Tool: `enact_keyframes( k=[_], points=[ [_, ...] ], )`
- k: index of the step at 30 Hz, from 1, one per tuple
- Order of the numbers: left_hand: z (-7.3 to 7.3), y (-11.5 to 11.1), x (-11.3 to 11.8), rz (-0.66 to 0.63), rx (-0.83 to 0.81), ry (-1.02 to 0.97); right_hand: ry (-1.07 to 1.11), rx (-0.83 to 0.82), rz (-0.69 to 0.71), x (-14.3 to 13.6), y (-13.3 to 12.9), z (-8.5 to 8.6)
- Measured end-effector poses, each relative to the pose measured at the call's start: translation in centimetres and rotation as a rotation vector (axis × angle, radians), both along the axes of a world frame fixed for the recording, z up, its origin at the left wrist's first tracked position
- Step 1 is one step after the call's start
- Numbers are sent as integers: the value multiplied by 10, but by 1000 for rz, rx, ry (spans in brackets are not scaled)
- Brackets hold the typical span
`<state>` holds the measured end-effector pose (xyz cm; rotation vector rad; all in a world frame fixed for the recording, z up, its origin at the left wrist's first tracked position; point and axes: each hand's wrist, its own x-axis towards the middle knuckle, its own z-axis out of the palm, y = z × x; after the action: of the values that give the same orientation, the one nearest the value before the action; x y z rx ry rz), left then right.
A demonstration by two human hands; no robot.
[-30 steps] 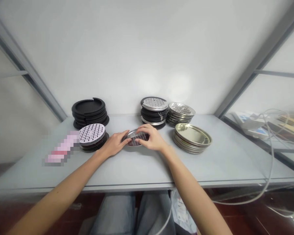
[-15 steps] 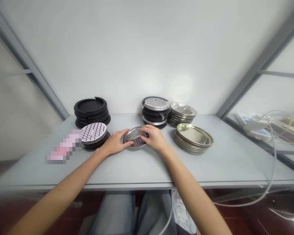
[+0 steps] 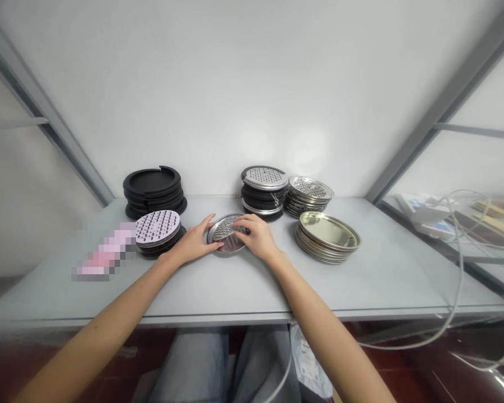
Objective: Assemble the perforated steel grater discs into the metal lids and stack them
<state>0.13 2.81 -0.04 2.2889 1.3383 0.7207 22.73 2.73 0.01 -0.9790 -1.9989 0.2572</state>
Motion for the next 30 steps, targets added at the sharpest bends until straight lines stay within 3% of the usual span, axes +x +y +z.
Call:
enact_keyframes(
  k=[4,10,16,20,23,27,30],
  points=[
    [-3,2,-1,8,-20,-20,83,34,8,0,2,3],
    [-10,4,-3,27,6,4,309,-11,-179,8,5,10],
    [-13,5,0,8,148,20,378,-64,-184,9,5,11],
    [-8,1,6,67,302,-114,416,-5,-197,6,2,13],
    [-5,-2,10,78,307,-212,441,10,-191,5,1,14],
    [-1,-3,12,58,345,-280,593,-142,-157,5,3,15],
    [2,-2,13,76,262,-376,743,-343,-73,6,7,14]
  ],
)
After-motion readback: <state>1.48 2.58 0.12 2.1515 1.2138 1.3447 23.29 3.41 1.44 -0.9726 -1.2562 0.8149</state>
